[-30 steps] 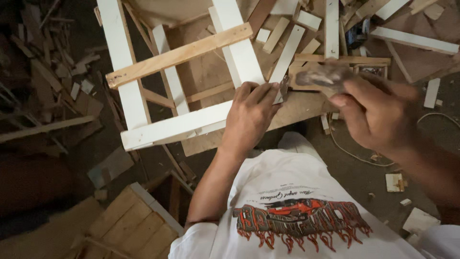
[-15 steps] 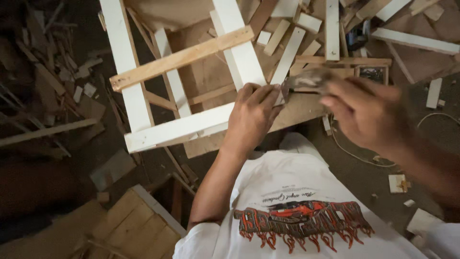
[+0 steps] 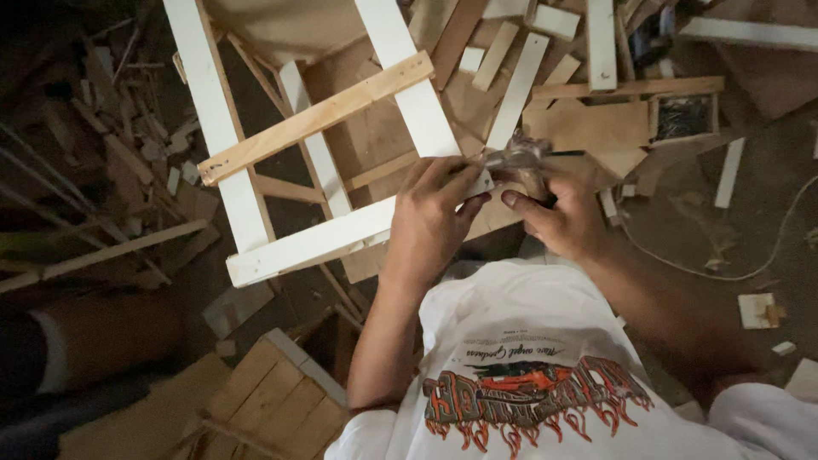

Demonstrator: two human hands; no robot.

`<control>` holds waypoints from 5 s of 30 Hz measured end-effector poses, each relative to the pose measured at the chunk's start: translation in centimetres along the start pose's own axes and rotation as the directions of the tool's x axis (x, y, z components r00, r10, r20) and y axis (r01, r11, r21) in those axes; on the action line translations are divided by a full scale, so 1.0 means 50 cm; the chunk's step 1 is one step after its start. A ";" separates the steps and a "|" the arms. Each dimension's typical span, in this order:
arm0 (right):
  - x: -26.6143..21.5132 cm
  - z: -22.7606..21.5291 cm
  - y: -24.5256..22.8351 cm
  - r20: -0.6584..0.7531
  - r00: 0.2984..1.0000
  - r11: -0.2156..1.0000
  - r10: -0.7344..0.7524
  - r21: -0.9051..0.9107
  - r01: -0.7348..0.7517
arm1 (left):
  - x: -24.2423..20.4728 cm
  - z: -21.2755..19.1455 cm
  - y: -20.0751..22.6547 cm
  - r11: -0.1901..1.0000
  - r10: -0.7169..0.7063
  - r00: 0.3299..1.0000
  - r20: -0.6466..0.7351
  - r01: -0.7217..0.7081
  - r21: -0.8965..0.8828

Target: The person assembles a wooden frame by hammering nails into the joints of wooden slats.

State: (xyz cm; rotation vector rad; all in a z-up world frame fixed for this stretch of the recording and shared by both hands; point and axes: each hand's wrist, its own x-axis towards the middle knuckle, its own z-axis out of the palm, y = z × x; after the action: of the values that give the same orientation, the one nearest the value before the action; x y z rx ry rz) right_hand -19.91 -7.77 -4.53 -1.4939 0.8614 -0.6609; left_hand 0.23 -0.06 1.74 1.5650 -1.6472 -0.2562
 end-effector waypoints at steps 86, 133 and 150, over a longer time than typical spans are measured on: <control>-0.056 -0.061 -0.190 0.212 0.792 0.357 -0.573 -0.805 0.474 | -0.018 0.034 -0.038 0.999 -0.045 0.997 -0.065 0.045 -0.012; -0.042 -0.054 -0.148 0.241 0.746 0.490 -0.621 -0.623 0.610 | -0.022 0.035 -0.038 0.999 -0.033 0.998 -0.061 0.034 0.002; -0.040 -0.054 -0.177 0.348 0.803 0.274 -0.484 -0.811 0.517 | -0.028 0.039 -0.036 1.000 -0.008 0.996 -0.087 0.009 0.007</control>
State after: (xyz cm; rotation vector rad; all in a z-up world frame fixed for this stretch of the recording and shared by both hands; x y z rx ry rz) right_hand -22.03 -7.68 4.72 -2.8549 0.6986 -0.6494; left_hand 0.07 0.12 -1.24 1.5673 -1.5762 -0.1843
